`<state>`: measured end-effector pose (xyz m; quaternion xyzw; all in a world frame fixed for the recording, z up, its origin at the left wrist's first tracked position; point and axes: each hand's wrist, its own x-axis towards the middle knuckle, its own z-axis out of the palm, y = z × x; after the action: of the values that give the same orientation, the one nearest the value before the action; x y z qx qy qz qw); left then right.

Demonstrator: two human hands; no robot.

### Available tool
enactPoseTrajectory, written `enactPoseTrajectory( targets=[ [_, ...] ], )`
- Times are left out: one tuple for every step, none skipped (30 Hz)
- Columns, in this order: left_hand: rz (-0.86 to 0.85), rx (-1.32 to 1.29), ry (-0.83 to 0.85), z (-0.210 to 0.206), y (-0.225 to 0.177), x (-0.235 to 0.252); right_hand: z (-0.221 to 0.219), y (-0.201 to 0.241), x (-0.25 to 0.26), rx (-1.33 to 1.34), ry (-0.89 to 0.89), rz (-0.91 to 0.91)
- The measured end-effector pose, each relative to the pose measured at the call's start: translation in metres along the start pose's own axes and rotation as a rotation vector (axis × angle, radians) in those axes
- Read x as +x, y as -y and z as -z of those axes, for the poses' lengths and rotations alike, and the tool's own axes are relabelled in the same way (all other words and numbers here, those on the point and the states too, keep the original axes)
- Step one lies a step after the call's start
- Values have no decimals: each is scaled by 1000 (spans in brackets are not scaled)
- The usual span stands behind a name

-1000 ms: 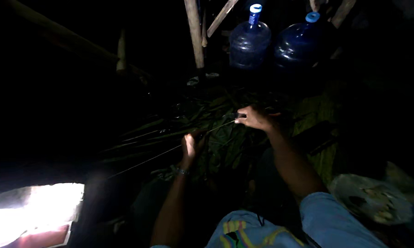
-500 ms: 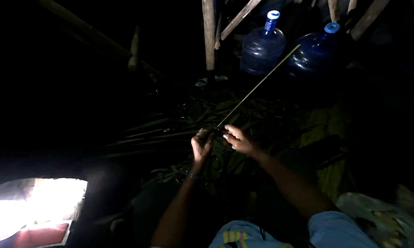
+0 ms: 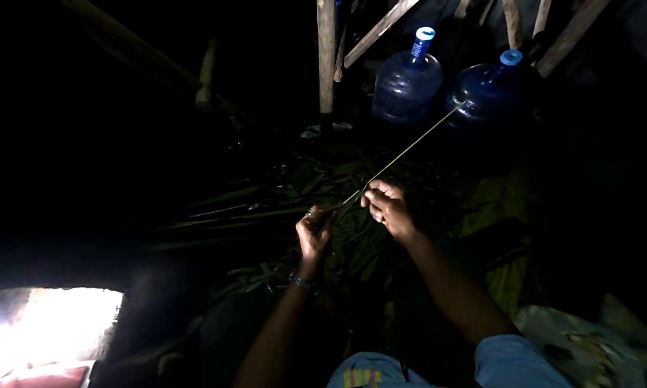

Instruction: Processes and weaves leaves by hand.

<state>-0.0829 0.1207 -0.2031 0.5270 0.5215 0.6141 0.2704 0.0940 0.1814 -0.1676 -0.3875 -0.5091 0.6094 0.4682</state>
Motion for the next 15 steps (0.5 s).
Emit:
enactPoseTrajectory(
  targets=[
    [-8, 23, -9, 1, 1, 0, 6, 4, 2, 14, -39, 1],
    [-25, 60, -14, 2, 2, -1, 12, 8, 4, 24, -86, 9],
    [-40, 99, -14, 4, 3, -1, 19, 12, 5, 31, -135, 12],
    [-52, 118, -17, 5, 4, -1, 26, 18, 7, 44, -190, 7],
    [-56, 117, -20, 7, 4, -1, 36, 22, 9, 62, -251, -4],
    [-50, 105, -25, 8, 4, 0, 48, 26, 11, 84, -311, -5],
    [-41, 95, -36, 8, 3, 0, 60, 28, 15, 113, -372, 8],
    [-34, 98, -44, 9, 2, 1, 71, 29, 20, 162, -449, 33],
    [-29, 100, -48, 10, 2, 2, 81, 29, 23, 203, -531, 50],
    [-23, 111, -47, 11, 3, 3, 87, 30, 25, 236, -624, 60],
    [-17, 138, -40, 13, 5, 4, 91, 31, 26, 251, -721, 96],
    [-10, 191, -28, 14, 6, 4, 92, 32, 26, 230, -781, 157],
    [-17, 276, -8, 15, 7, 5, 93, 32, 23, 150, -783, 244],
    [-38, 374, 14, 15, 6, 4, 95, 29, 19, 25, -727, 367],
    [-76, 456, 36, 15, 5, 3, 98, 25, 16, -162, -616, 485]
  ],
)
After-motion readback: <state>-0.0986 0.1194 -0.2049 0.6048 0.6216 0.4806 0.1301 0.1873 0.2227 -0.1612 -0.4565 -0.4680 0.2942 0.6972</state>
